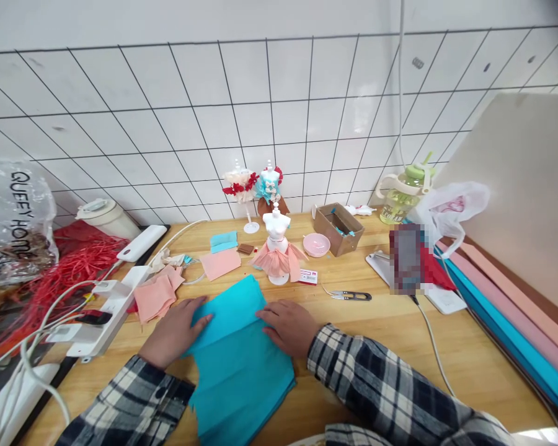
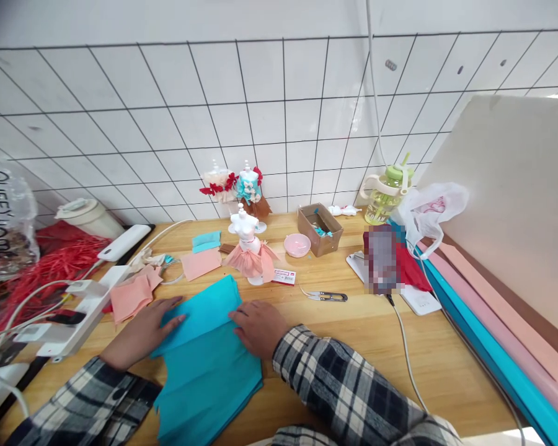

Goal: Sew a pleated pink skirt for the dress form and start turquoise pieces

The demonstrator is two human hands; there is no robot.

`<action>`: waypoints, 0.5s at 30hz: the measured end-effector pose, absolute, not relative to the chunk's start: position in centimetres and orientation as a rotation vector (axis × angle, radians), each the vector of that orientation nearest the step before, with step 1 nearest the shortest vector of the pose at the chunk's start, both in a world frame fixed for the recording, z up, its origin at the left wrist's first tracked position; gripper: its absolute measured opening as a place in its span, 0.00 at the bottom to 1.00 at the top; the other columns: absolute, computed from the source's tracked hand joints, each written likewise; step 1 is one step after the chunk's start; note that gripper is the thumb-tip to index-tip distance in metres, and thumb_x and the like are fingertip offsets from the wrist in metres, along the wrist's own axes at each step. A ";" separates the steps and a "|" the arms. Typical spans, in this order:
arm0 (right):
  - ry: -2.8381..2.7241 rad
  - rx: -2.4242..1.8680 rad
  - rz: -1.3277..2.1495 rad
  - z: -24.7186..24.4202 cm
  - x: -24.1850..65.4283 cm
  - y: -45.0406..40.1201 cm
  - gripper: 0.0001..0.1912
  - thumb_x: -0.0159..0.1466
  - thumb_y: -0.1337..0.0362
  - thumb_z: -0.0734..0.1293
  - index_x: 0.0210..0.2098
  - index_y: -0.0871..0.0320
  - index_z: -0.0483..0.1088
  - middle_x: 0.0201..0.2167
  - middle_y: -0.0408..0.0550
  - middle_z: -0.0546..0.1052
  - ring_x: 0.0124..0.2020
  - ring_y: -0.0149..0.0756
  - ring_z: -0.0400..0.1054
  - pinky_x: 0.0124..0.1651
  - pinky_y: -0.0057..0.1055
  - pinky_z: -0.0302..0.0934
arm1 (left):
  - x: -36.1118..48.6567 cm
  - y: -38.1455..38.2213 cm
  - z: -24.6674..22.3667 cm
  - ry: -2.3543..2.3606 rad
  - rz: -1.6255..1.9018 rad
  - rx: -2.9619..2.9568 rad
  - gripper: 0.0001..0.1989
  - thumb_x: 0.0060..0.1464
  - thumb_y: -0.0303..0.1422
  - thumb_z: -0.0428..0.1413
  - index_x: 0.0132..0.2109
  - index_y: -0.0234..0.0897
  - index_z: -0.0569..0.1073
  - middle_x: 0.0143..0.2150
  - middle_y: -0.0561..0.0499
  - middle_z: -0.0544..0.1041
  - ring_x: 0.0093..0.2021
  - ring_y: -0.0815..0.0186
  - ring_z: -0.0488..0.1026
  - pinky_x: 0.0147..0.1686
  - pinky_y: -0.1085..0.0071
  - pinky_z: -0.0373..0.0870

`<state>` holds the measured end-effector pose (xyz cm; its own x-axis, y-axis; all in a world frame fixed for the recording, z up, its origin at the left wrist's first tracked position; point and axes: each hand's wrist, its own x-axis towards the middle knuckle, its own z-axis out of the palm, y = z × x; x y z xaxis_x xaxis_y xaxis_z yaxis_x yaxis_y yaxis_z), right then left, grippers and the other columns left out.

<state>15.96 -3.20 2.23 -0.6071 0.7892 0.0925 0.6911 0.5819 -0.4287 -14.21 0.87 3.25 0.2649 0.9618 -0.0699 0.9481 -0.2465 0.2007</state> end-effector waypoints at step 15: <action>-2.517 -1.441 0.409 1.1 15.4 -3.1 0.19 0.69 0.56 0.53 0.56 0.48 0.65 0.41 0.49 0.73 0.38 0.38 0.69 0.36 0.32 0.60 | -12.7 4.4 4.3 1.683 0.127 2.165 0.18 0.55 0.48 0.49 0.41 0.39 0.71 0.39 0.49 0.77 0.40 0.60 0.74 0.39 0.67 0.69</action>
<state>15.45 -3.14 1.11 -0.4989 0.8655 0.0450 0.8066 0.4828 -0.3411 -12.70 4.38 4.31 0.2731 0.9475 -0.1664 0.9118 -0.1999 0.3586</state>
